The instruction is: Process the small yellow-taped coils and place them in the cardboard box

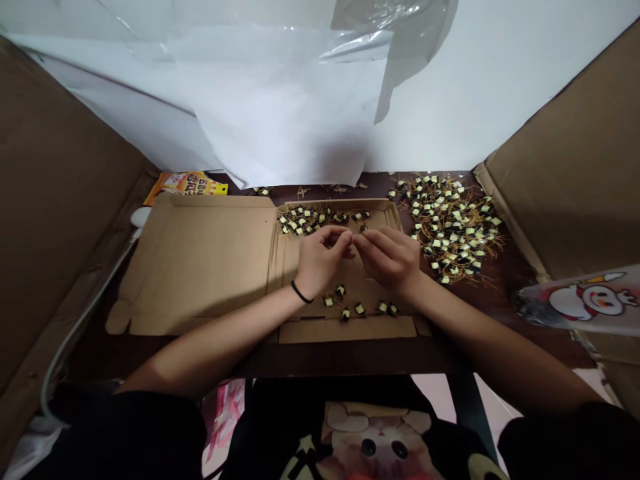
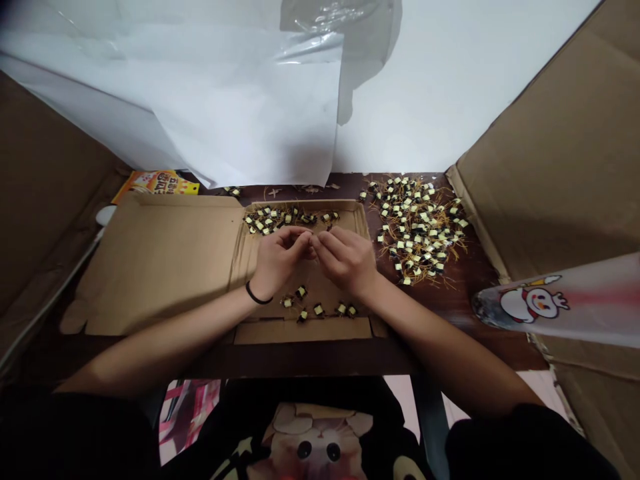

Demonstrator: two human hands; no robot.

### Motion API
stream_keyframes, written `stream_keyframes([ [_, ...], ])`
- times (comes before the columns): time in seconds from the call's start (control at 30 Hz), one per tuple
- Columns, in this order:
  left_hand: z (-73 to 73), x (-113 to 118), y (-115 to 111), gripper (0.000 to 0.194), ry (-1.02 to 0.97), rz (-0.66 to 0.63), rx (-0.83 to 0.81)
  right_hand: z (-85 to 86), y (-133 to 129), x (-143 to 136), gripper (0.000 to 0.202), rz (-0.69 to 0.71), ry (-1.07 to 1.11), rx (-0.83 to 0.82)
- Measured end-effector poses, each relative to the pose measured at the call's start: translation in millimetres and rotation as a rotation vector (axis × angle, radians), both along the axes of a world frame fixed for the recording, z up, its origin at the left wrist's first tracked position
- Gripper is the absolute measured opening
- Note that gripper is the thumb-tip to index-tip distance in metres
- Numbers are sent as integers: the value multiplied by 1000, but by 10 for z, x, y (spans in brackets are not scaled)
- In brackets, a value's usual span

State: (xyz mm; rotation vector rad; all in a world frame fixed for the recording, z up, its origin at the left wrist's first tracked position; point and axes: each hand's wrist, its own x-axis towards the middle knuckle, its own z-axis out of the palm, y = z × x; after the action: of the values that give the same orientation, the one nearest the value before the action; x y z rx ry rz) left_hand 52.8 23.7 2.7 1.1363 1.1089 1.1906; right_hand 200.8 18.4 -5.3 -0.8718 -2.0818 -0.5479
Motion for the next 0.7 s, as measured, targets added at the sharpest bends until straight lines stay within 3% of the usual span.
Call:
stream_keyframes([
  [0.3,-22,4,4,18,-57,-2,-32,-2,31,-59,17,55,300,-290],
  [0.7,17,-21,2,16,16,-77,12,146,3,13,15,63,535,-622],
])
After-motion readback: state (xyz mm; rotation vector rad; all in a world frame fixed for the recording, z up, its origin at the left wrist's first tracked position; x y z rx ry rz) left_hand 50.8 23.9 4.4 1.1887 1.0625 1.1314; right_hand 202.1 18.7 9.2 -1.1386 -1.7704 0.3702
